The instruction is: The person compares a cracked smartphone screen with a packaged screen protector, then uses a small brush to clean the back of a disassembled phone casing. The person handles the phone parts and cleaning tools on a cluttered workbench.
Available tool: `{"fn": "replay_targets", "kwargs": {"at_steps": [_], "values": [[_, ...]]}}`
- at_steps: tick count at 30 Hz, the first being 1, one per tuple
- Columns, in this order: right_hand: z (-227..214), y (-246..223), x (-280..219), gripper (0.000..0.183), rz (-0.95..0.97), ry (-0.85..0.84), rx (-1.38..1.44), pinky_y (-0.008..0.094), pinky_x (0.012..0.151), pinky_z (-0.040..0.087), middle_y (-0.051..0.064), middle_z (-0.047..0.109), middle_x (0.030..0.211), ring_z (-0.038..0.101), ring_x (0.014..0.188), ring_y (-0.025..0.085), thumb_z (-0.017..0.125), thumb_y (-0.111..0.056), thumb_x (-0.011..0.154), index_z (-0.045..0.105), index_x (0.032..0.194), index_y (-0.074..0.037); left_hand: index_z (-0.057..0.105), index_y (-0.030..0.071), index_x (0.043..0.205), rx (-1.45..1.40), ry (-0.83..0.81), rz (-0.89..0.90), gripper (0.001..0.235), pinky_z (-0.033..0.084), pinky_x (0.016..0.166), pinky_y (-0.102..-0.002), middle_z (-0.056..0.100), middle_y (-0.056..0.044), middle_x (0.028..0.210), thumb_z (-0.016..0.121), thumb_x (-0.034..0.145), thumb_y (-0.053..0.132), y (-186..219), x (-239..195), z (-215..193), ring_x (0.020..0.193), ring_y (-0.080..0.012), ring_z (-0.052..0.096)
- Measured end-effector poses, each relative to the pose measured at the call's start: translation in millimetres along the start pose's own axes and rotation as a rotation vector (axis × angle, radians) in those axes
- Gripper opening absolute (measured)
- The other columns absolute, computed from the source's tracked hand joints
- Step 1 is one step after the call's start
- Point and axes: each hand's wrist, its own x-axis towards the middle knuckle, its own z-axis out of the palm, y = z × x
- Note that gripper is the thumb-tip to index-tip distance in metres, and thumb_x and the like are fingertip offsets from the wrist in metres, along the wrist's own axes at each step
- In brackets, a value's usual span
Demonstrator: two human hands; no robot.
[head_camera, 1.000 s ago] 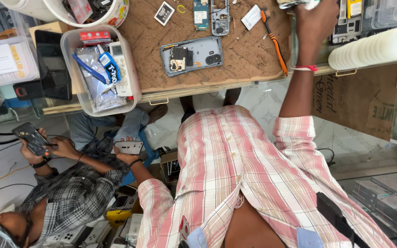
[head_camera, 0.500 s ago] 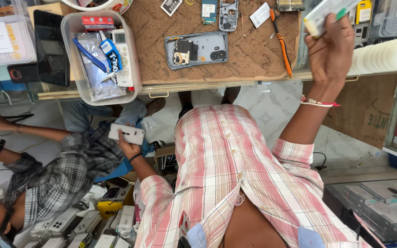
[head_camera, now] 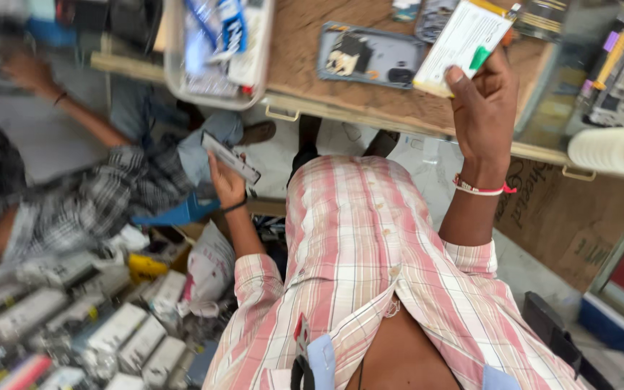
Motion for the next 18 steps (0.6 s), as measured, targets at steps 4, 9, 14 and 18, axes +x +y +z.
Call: {"fn": "replay_targets", "kwargs": {"at_steps": [4,9,14,18], "values": [[34,25,-11,0.026,0.110,-0.201,-0.196,0.023,0.082,0.047,0.008,0.069,0.115,0.060,0.094,0.010,0.067,0.001,0.111,0.063,0.137,0.004,0.032,0.026,0.166,-0.088,-0.483,0.007,0.073,0.040,0.061,-0.029,0.061,-0.015,0.134,0.045,0.108,0.068,-3,-13,20,0.063,-0.0108,0.048],[85,53,-23,0.042,0.246,-0.529,-0.294,0.032,0.099,0.061,0.009,0.069,0.126,0.070,0.112,0.016,0.070,0.002,0.098,0.054,0.136,0.001,0.032,0.015,0.163,-0.382,-0.721,-0.004,0.095,0.044,0.068,-0.027,0.060,-0.011,0.126,0.039,0.096,0.083,-4,-27,82,0.075,-0.0130,0.050],[130,80,-31,0.073,0.382,-0.739,-0.228,0.036,0.105,0.055,0.011,0.064,0.132,0.068,0.122,0.020,0.077,0.010,0.088,0.037,0.148,-0.003,0.031,0.006,0.157,-0.358,-0.474,0.085,0.092,0.057,0.094,-0.051,0.056,-0.009,0.116,0.039,0.095,0.073,-1,-40,112,0.092,-0.0199,0.055],[154,100,-29,0.074,0.449,-0.877,-0.278,0.036,0.103,0.060,0.011,0.065,0.129,0.067,0.121,0.021,0.078,0.011,0.087,0.038,0.147,-0.004,0.040,0.005,0.158,-0.379,-0.611,0.125,0.077,0.058,0.095,-0.041,0.064,-0.014,0.129,0.034,0.109,0.064,-3,-44,110,0.122,-0.0269,0.064]]}}
